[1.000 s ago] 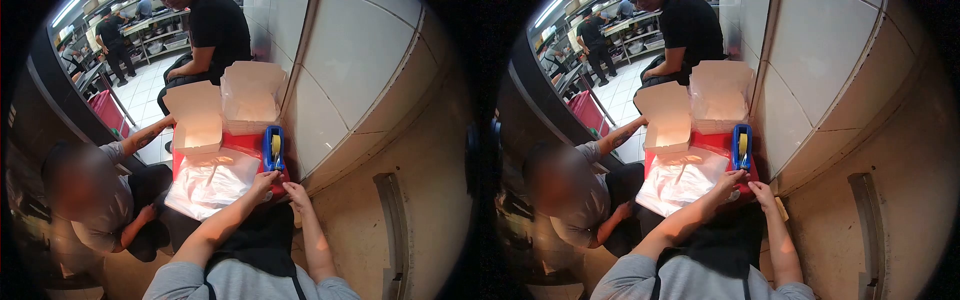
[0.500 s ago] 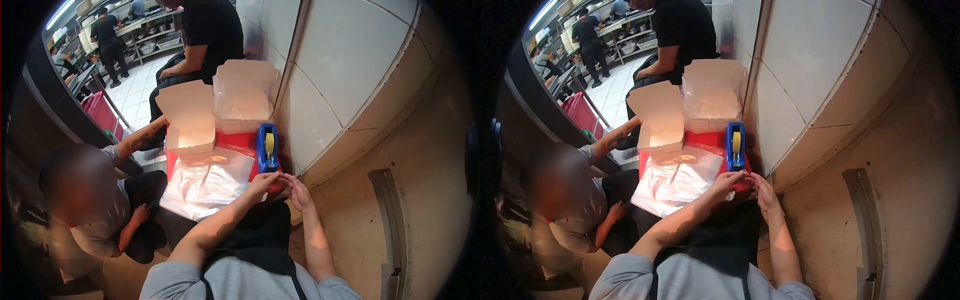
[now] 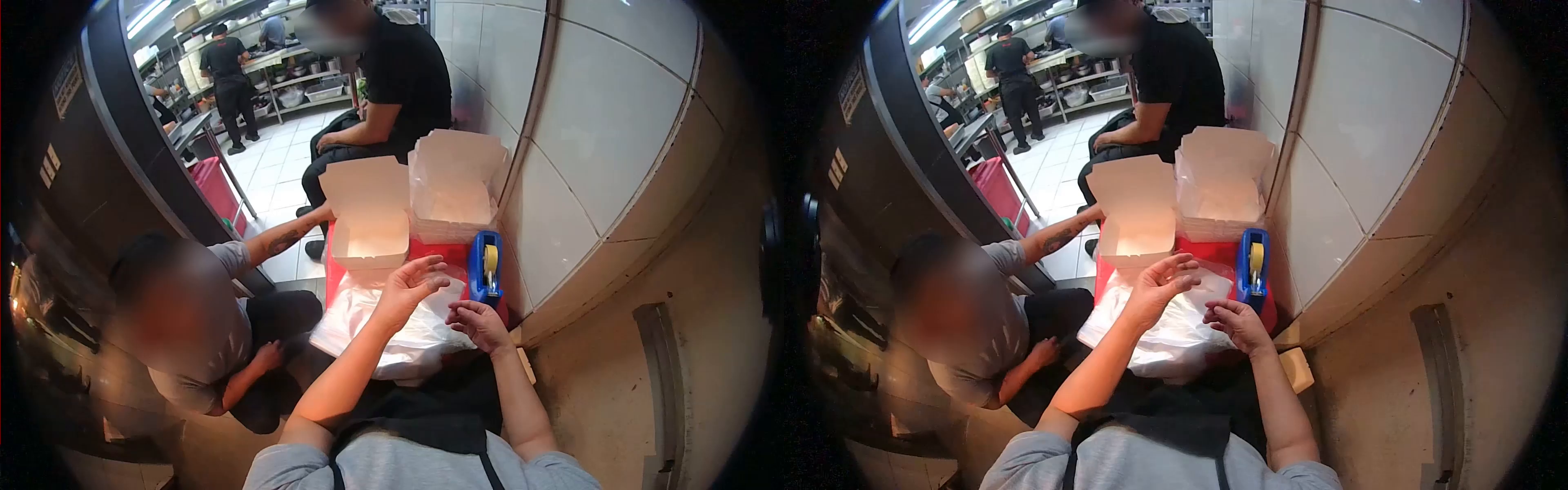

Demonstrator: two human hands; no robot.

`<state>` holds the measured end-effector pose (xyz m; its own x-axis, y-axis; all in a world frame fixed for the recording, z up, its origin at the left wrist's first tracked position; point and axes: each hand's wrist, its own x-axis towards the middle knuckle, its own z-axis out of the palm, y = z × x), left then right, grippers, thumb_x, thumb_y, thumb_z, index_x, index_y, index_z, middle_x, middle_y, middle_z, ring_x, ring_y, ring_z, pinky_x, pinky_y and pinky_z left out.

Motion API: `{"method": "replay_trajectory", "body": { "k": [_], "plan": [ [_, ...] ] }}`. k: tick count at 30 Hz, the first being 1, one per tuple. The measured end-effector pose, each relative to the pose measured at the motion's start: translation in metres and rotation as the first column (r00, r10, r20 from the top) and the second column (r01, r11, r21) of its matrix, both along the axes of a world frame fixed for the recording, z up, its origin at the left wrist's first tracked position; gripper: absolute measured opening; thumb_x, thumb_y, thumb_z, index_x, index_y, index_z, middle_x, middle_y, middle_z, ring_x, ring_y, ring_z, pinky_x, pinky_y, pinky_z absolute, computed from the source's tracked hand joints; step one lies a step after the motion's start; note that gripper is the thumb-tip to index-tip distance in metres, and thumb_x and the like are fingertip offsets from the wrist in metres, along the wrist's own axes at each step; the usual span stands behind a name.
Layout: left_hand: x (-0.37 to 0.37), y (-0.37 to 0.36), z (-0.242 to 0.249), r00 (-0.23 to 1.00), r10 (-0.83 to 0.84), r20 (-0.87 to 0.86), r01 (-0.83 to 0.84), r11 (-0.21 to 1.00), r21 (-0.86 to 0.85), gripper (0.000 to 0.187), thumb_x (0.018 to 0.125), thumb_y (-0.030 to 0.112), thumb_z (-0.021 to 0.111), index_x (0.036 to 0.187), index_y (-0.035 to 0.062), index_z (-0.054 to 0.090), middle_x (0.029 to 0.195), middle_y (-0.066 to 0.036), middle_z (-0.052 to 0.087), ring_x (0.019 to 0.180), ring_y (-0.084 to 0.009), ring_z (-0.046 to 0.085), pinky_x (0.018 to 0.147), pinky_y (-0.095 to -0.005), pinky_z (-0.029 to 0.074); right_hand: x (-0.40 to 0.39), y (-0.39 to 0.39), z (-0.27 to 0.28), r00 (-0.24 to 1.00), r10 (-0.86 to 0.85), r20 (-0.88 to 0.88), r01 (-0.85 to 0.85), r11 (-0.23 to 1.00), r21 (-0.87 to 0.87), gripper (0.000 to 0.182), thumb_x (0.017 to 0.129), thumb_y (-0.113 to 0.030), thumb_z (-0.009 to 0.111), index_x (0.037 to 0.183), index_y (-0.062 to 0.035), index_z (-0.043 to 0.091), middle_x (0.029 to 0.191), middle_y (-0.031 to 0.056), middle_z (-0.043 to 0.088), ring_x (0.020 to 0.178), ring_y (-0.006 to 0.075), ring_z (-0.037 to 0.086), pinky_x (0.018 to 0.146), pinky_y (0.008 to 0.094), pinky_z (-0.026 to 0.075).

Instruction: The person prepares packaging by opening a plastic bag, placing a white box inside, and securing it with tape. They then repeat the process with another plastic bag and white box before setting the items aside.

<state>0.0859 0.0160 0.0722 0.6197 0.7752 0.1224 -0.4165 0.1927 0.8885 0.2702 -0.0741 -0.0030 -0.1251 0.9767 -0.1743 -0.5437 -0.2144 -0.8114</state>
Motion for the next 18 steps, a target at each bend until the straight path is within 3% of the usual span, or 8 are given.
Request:
{"method": "replay_trajectory", "body": {
  "k": [4, 8, 12, 18],
  "plan": [
    [-0.022, -0.001, 0.03, 0.997, 0.036, 0.064, -0.038, 0.999, 0.028, 0.045, 0.082, -0.004, 0.062, 0.124, 0.0023, 0.049, 0.118, -0.015, 0.055, 0.095, -0.0201, 0.062, 0.085, -0.0295, 0.052, -0.027, 0.027, 0.019, 0.996, -0.084, 0.03, 0.081, 0.992, 0.101, 0.024, 0.089, -0.007, 0.055, 0.113, -0.0026, 0.058, 0.098, 0.0077, 0.064, 0.086, 0.0163, 0.063, 0.075, 0.0266, 0.05],
    [-0.03, -0.003, 0.041, 0.987, 0.104, 0.125, -0.109, 0.993, 0.035, 0.049, 0.081, -0.004, 0.063, 0.126, 0.0034, 0.048, 0.119, -0.014, 0.054, 0.096, -0.0182, 0.062, 0.084, -0.0281, 0.051, -0.055, 0.049, 0.058, 0.968, -0.048, -0.245, 0.131, 0.934, 0.334, 0.023, 0.088, -0.004, 0.057, 0.11, -0.0018, 0.059, 0.099, 0.0089, 0.064, 0.088, 0.0166, 0.063, 0.079, 0.0281, 0.051],
    [-0.031, -0.004, 0.042, 0.961, 0.208, 0.18, -0.211, 0.978, -0.004, 0.05, 0.08, -0.004, 0.064, 0.127, 0.0031, 0.047, 0.117, -0.013, 0.054, 0.099, -0.0193, 0.061, 0.084, -0.0284, 0.052, -0.061, 0.058, 0.074, 0.977, -0.059, -0.204, 0.154, 0.856, 0.493, 0.019, 0.087, -0.004, 0.058, 0.105, -0.0019, 0.061, 0.091, 0.0067, 0.065, 0.085, 0.0135, 0.062, 0.077, 0.0246, 0.05],
    [-0.023, -0.006, 0.04, 0.93, 0.256, 0.264, -0.255, 0.966, -0.036, 0.048, 0.081, -0.004, 0.062, 0.126, -0.0001, 0.046, 0.117, -0.014, 0.053, 0.102, -0.0232, 0.06, 0.088, -0.0301, 0.05, -0.061, 0.058, 0.086, 0.986, -0.164, -0.007, 0.141, 0.828, 0.543, 0.015, 0.084, -0.009, 0.065, 0.096, -0.0057, 0.058, 0.087, 0.0037, 0.063, 0.083, 0.0113, 0.062, 0.077, 0.0247, 0.051]
  ]
}}
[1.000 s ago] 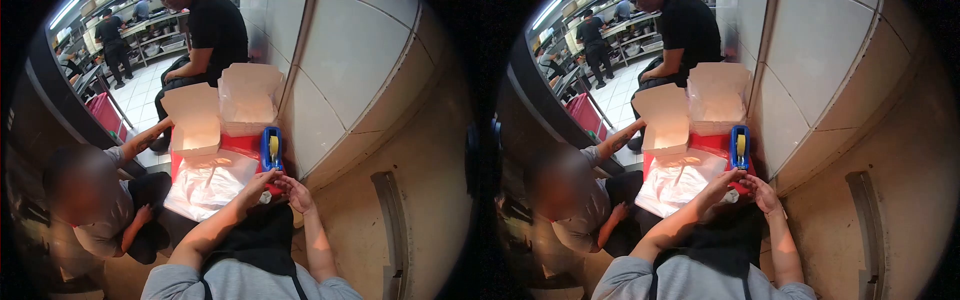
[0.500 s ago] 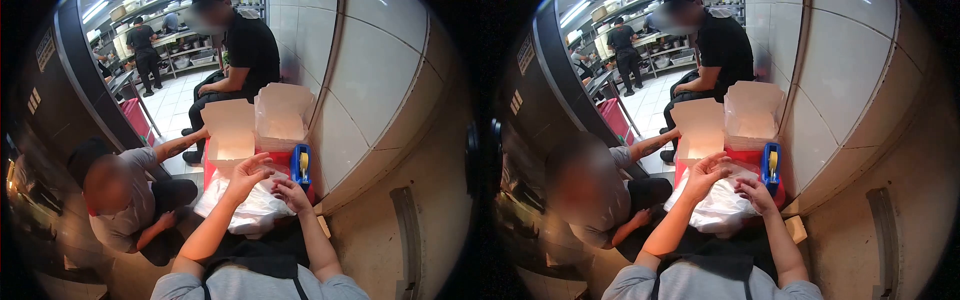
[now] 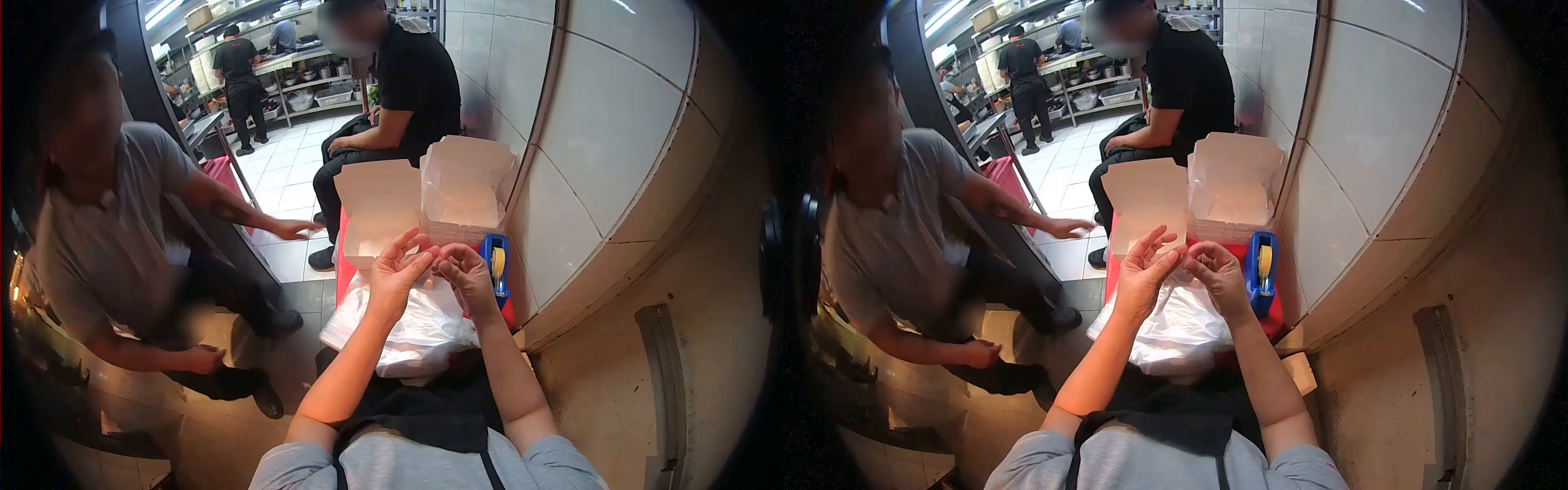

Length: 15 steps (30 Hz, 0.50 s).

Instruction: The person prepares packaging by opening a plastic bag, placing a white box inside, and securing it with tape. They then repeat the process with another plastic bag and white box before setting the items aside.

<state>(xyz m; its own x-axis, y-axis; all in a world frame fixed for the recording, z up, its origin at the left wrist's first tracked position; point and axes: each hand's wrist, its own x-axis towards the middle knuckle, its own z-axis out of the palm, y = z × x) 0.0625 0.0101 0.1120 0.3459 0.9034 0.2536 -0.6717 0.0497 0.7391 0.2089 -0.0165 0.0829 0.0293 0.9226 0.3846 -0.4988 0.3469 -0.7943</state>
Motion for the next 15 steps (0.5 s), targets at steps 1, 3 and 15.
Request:
{"method": "replay_trajectory", "body": {
  "k": [1, 3, 15],
  "plan": [
    [0.001, -0.002, -0.001, 1.0, 0.008, 0.005, -0.008, 1.0, 0.012, 0.047, 0.082, -0.004, 0.061, 0.126, -0.0003, 0.046, 0.117, -0.014, 0.053, 0.103, -0.0236, 0.06, 0.089, -0.0301, 0.049, -0.001, 0.0, 0.003, 1.0, -0.022, -0.015, 0.021, 1.0, -0.012, 0.015, 0.083, -0.01, 0.065, 0.096, -0.0055, 0.058, 0.087, 0.0035, 0.063, 0.081, 0.011, 0.062, 0.076, 0.0243, 0.051],
    [0.004, -0.005, 0.0, 1.0, 0.026, 0.017, -0.027, 0.999, 0.039, 0.045, 0.084, -0.004, 0.059, 0.127, -0.0009, 0.045, 0.118, -0.014, 0.052, 0.105, -0.0243, 0.059, 0.09, -0.0302, 0.048, -0.004, 0.002, 0.009, 0.997, -0.062, -0.045, 0.061, 0.998, -0.033, 0.017, 0.083, -0.011, 0.066, 0.096, -0.0052, 0.057, 0.086, 0.0031, 0.063, 0.079, 0.0104, 0.062, 0.075, 0.0236, 0.051],
    [-0.002, -0.014, 0.007, 0.977, -0.003, 0.213, -0.005, 0.999, 0.038, 0.042, 0.09, -0.004, 0.048, 0.13, 0.0024, 0.042, 0.128, -0.017, 0.046, 0.116, -0.0289, 0.051, 0.097, -0.0353, 0.045, -0.002, 0.0, 0.024, 0.893, 0.233, -0.385, -0.29, 0.952, -0.097, 0.025, 0.088, -0.023, 0.06, 0.107, -0.0067, 0.057, 0.087, 0.0027, 0.063, 0.081, 0.013, 0.062, 0.076, 0.0304, 0.052]
  ]
}}
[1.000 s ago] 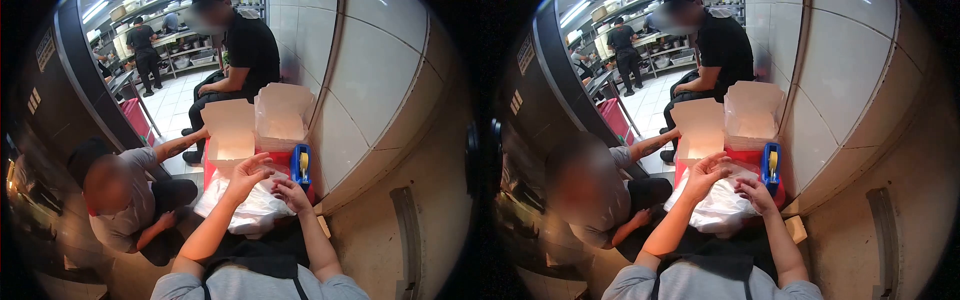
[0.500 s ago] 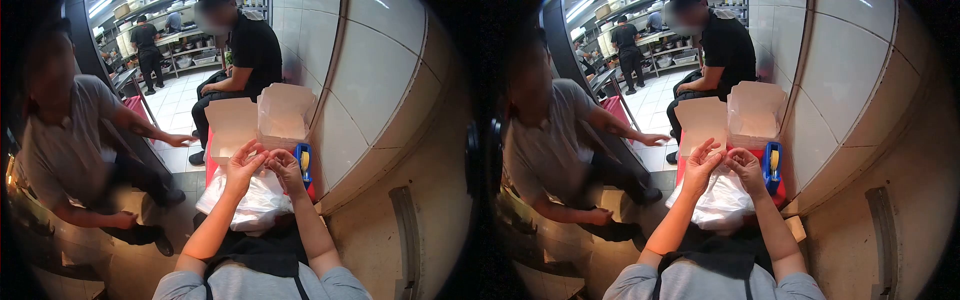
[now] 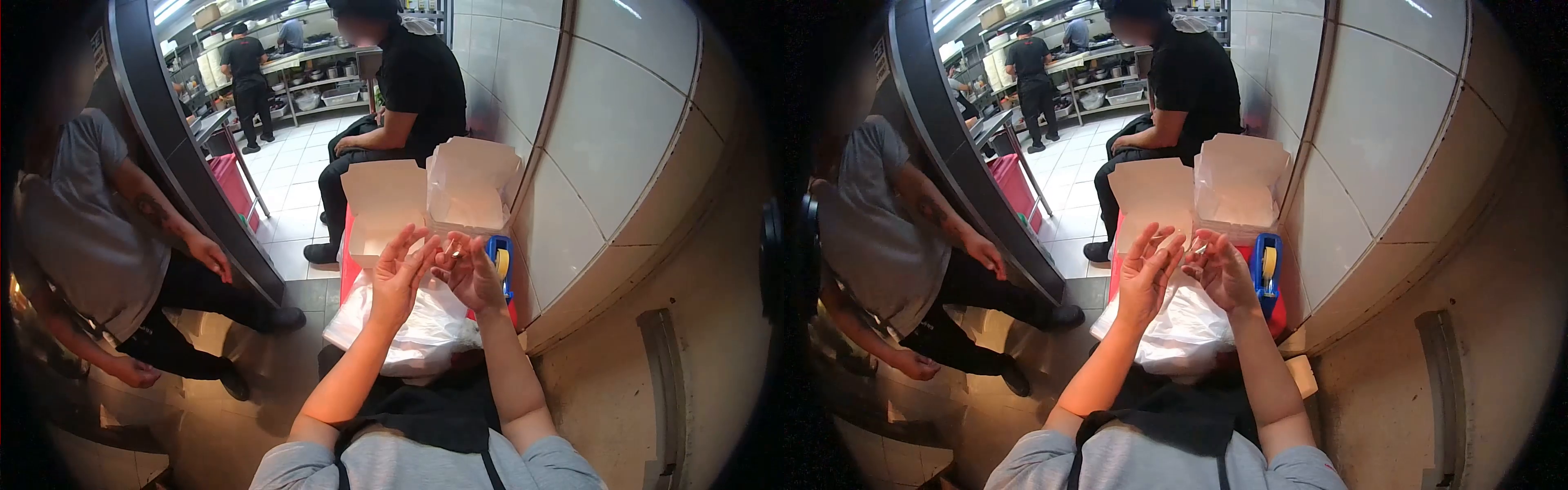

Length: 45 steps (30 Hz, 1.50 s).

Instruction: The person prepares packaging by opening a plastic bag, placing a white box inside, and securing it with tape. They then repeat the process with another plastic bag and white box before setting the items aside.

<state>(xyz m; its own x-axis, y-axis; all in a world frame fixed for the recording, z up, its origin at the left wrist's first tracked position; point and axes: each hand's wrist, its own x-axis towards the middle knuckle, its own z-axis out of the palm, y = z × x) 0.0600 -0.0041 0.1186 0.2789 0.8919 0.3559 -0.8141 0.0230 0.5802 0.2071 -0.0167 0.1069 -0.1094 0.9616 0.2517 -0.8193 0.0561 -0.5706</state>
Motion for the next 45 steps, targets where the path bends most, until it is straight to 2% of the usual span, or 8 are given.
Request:
{"method": "replay_trajectory", "body": {
  "k": [6, 19, 22, 24, 27, 32, 36, 45],
  "plan": [
    [-0.012, 0.0, 0.01, 0.974, -0.172, 0.149, 0.179, 0.983, -0.033, 0.042, 0.089, -0.004, 0.046, 0.13, 0.0068, 0.044, 0.128, -0.017, 0.046, 0.119, -0.0302, 0.048, 0.1, -0.04, 0.043, -0.012, 0.008, -0.004, 1.0, -0.008, 0.005, 0.008, 1.0, 0.025, 0.024, 0.091, -0.02, 0.056, 0.109, -0.0053, 0.058, 0.092, 0.004, 0.064, 0.083, 0.0113, 0.061, 0.076, 0.0302, 0.052],
    [-0.018, 0.004, 0.006, 0.999, 0.03, -0.029, -0.027, 0.994, 0.102, 0.039, 0.089, -0.001, 0.051, 0.127, 0.0046, 0.046, 0.125, -0.015, 0.048, 0.114, -0.0282, 0.052, 0.095, -0.0344, 0.045, -0.007, -0.003, 0.022, 0.986, -0.007, 0.165, 0.003, 1.0, 0.027, 0.036, 0.088, -0.031, 0.06, 0.109, -0.0015, 0.059, 0.092, 0.0046, 0.063, 0.084, 0.013, 0.062, 0.074, 0.0229, 0.048],
    [-0.019, 0.007, 0.001, 0.983, 0.128, -0.131, -0.101, 0.976, 0.195, 0.038, 0.088, -0.002, 0.053, 0.125, 0.0024, 0.047, 0.124, -0.015, 0.05, 0.109, -0.0267, 0.056, 0.092, -0.0318, 0.047, -0.008, 0.0, 0.021, 0.891, -0.142, 0.432, 0.136, 0.99, 0.045, 0.037, 0.085, -0.029, 0.064, 0.109, -0.0005, 0.059, 0.087, 0.0027, 0.063, 0.083, 0.0113, 0.061, 0.074, 0.0209, 0.046],
    [-0.017, 0.008, -0.002, 0.966, 0.156, -0.208, -0.105, 0.965, 0.239, 0.037, 0.087, -0.002, 0.054, 0.123, 0.0, 0.049, 0.123, -0.015, 0.051, 0.105, -0.0256, 0.059, 0.09, -0.0306, 0.047, -0.011, 0.002, 0.012, 0.708, -0.327, 0.625, 0.306, 0.941, 0.145, 0.017, 0.081, -0.018, 0.069, 0.091, -0.0041, 0.066, 0.077, -0.0017, 0.06, 0.071, 0.004, 0.055, 0.063, 0.0174, 0.042],
    [-0.011, 0.006, -0.006, 0.897, 0.275, -0.346, -0.193, 0.948, 0.253, 0.033, 0.085, -0.004, 0.058, 0.117, -0.004, 0.052, 0.116, -0.011, 0.053, 0.098, -0.0211, 0.062, 0.088, -0.0277, 0.047, -0.013, -0.001, -0.013, 0.579, -0.587, 0.565, 0.461, 0.808, 0.367, 0.005, 0.081, -0.008, 0.068, 0.08, -0.0042, 0.065, 0.073, -0.0032, 0.058, 0.063, 0.0016, 0.047, 0.055, 0.0174, 0.036],
    [0.006, 0.018, -0.058, 0.727, 0.49, -0.481, -0.273, 0.849, 0.453, 0.03, 0.079, -0.001, 0.068, 0.108, 0.0001, 0.061, 0.108, -0.005, 0.054, 0.078, -0.0112, 0.059, 0.073, -0.0195, 0.046, -0.015, -0.041, -0.065, 0.683, -0.442, 0.581, 0.511, 0.858, 0.053, 0.006, 0.084, -0.008, 0.064, 0.079, -0.0037, 0.064, 0.071, -0.0007, 0.061, 0.068, 0.0048, 0.055, 0.065, 0.0194, 0.043],
    [0.035, 0.005, -0.072, 0.816, 0.109, -0.567, -0.104, 0.994, 0.042, 0.033, 0.076, 0.001, 0.071, 0.108, 0.0024, 0.063, 0.087, -0.001, 0.061, 0.076, -0.0059, 0.055, 0.069, -0.0179, 0.044, 0.009, -0.066, -0.096, 0.768, -0.395, 0.504, 0.543, 0.819, -0.187, 0.008, 0.084, -0.012, 0.066, 0.084, -0.0039, 0.066, 0.072, 0.0014, 0.063, 0.069, 0.0076, 0.059, 0.066, 0.0209, 0.046],
    [0.13, 0.039, -0.101, 0.566, -0.036, -0.824, 0.304, 0.938, 0.168, 0.019, 0.077, 0.009, 0.071, 0.092, -0.0026, 0.067, 0.083, -0.005, 0.066, 0.075, -0.0079, 0.058, 0.071, -0.0235, 0.049, 0.072, -0.069, -0.159, 0.699, -0.601, 0.388, 0.714, 0.559, -0.422, 0.016, 0.08, -0.022, 0.072, 0.078, -0.0078, 0.063, 0.072, -0.0012, 0.062, 0.068, 0.0066, 0.057, 0.056, 0.0226, 0.045]
  ]
}}
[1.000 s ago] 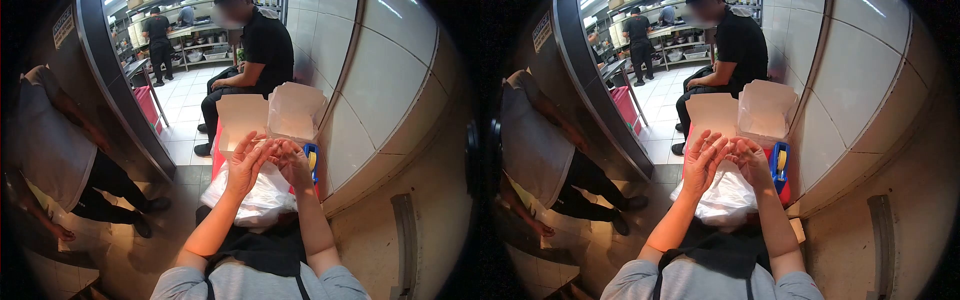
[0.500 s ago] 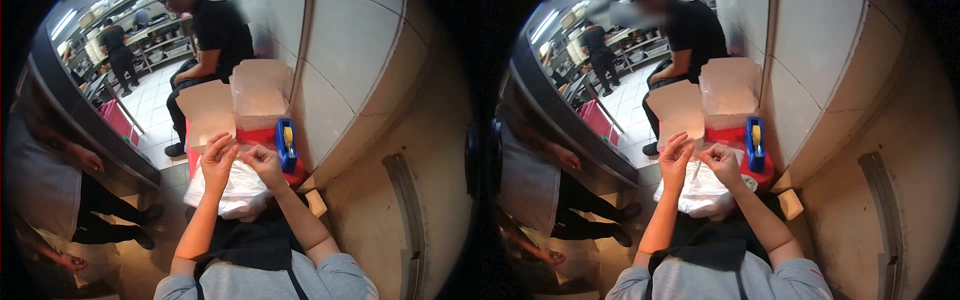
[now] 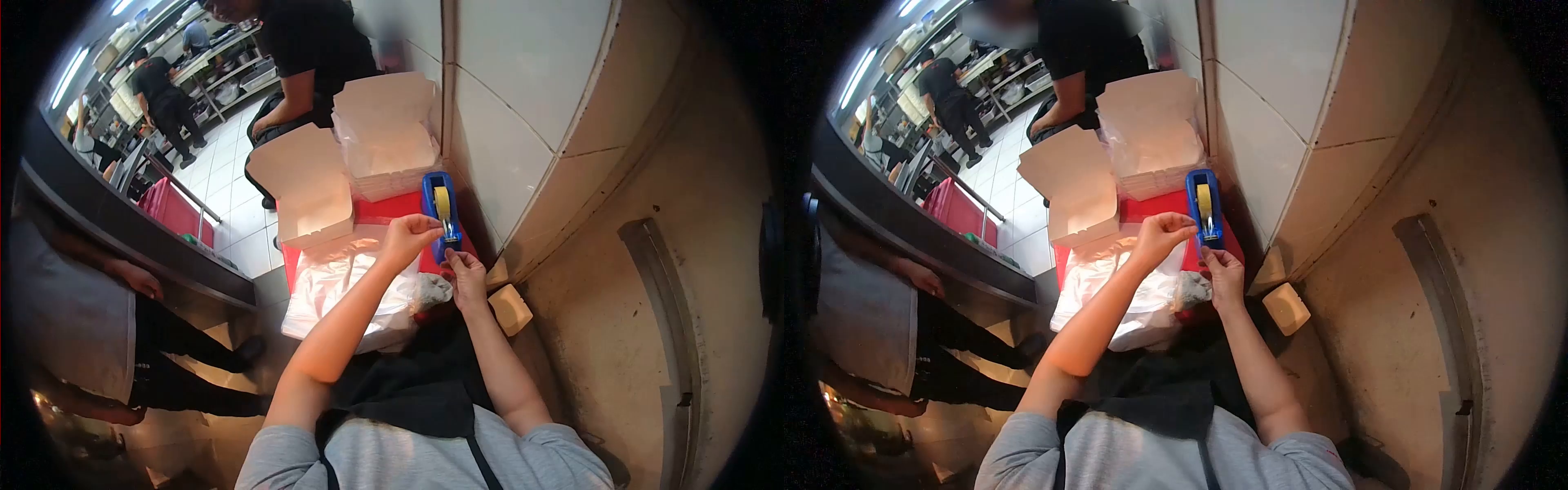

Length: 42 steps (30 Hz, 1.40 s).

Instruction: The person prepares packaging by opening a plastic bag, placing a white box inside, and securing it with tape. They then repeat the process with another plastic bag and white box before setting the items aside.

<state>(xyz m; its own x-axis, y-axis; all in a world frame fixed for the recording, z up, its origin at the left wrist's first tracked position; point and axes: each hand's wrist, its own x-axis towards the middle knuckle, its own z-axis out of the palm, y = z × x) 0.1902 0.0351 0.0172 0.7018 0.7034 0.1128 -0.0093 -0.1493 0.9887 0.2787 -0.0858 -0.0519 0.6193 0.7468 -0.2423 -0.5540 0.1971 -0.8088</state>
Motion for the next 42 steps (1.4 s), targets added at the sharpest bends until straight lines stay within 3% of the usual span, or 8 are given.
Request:
{"method": "replay_trajectory", "body": {
  "k": [5, 11, 14, 20, 31, 36, 39, 42],
  "plan": [
    [0.032, 0.018, -0.016, 0.973, 0.035, -0.228, -0.013, 0.995, 0.098, 0.015, 0.075, 0.009, 0.073, 0.084, -0.0016, 0.068, 0.074, -0.005, 0.066, 0.068, -0.008, 0.058, 0.064, -0.0225, 0.048, 0.016, 0.012, -0.031, 0.994, -0.095, -0.044, 0.093, 0.995, -0.045, 0.016, 0.079, -0.02, 0.072, 0.073, -0.0097, 0.061, 0.071, -0.0036, 0.06, 0.062, 0.0061, 0.054, 0.058, 0.0211, 0.041],
    [0.042, 0.018, -0.031, 0.957, 0.041, -0.288, 0.002, 0.989, 0.149, 0.012, 0.075, 0.008, 0.072, 0.082, -0.0015, 0.068, 0.073, -0.006, 0.067, 0.066, -0.0086, 0.06, 0.062, -0.0231, 0.049, 0.016, 0.017, -0.055, 0.911, -0.251, 0.326, 0.289, 0.954, -0.076, 0.023, 0.077, -0.022, 0.073, 0.066, -0.0039, 0.064, 0.072, 0.0032, 0.059, 0.098, 0.0156, 0.048, 0.086, 0.0299, 0.036],
    [0.042, 0.016, -0.033, 0.956, 0.066, -0.287, -0.025, 0.989, 0.144, 0.012, 0.074, 0.007, 0.072, 0.081, -0.0018, 0.068, 0.073, -0.007, 0.067, 0.065, -0.0089, 0.061, 0.061, -0.0235, 0.049, 0.019, 0.02, -0.061, 0.939, -0.22, 0.264, 0.247, 0.966, -0.075, 0.025, 0.076, -0.022, 0.073, 0.065, -0.0017, 0.065, 0.081, 0.007, 0.061, 0.111, 0.0178, 0.039, 0.094, 0.0335, 0.03],
    [0.042, 0.007, -0.03, 0.938, 0.192, -0.288, -0.124, 0.963, 0.239, 0.013, 0.071, 0.009, 0.072, 0.077, -0.0014, 0.067, 0.069, -0.009, 0.067, 0.061, -0.0125, 0.062, 0.059, -0.0261, 0.049, 0.029, 0.017, -0.051, 0.902, -0.063, 0.428, 0.167, 0.963, -0.211, 0.016, 0.076, -0.015, 0.072, 0.069, -0.0024, 0.065, 0.104, 0.0076, 0.053, 0.106, 0.0139, 0.045, 0.089, 0.0299, 0.035],
    [0.043, -0.006, -0.051, 0.894, 0.414, -0.175, -0.37, 0.899, 0.235, 0.014, 0.07, 0.012, 0.07, 0.074, -0.0015, 0.066, 0.064, -0.013, 0.065, 0.06, -0.0179, 0.064, 0.058, -0.029, 0.049, 0.035, 0.015, -0.052, 0.947, -0.05, 0.317, 0.121, 0.971, -0.207, 0.013, 0.076, -0.009, 0.069, 0.067, -0.0002, 0.064, 0.105, 0.0089, 0.052, 0.098, 0.015, 0.05, 0.081, 0.0281, 0.04],
    [0.025, 0.018, -0.037, 0.934, 0.34, -0.105, -0.345, 0.938, -0.024, 0.009, 0.078, 0.01, 0.067, 0.08, 0.0016, 0.067, 0.07, -0.004, 0.067, 0.064, -0.0108, 0.062, 0.06, -0.024, 0.047, 0.044, 0.0, -0.09, 0.965, -0.015, 0.26, 0.048, 0.992, -0.118, 0.011, 0.078, -0.006, 0.065, 0.069, -0.0003, 0.063, 0.107, 0.0094, 0.056, 0.092, 0.0142, 0.055, 0.075, 0.0296, 0.045],
    [0.002, 0.021, -0.001, 0.968, 0.198, -0.155, -0.237, 0.923, -0.303, 0.019, 0.081, 0.016, 0.069, 0.096, 0.0048, 0.065, 0.087, -0.003, 0.068, 0.079, -0.0108, 0.063, 0.068, -0.0226, 0.047, 0.053, -0.024, -0.075, 0.989, 0.094, -0.112, -0.097, 0.995, -0.028, 0.024, 0.086, -0.026, 0.064, 0.1, -0.0059, 0.062, 0.105, 0.0008, 0.058, 0.096, 0.0103, 0.054, 0.073, 0.0274, 0.044],
    [-0.028, 0.019, 0.036, 0.995, 0.08, -0.058, -0.099, 0.842, -0.531, 0.035, 0.083, 0.021, 0.068, 0.114, 0.0076, 0.058, 0.108, -0.002, 0.063, 0.101, -0.0127, 0.059, 0.079, -0.0275, 0.046, 0.053, -0.049, -0.051, 0.976, 0.178, -0.125, -0.177, 0.984, 0.022, 0.042, 0.087, -0.037, 0.061, 0.118, -0.0108, 0.052, 0.108, -0.0024, 0.056, 0.101, 0.0128, 0.053, 0.076, 0.0306, 0.045]
  ]
}}
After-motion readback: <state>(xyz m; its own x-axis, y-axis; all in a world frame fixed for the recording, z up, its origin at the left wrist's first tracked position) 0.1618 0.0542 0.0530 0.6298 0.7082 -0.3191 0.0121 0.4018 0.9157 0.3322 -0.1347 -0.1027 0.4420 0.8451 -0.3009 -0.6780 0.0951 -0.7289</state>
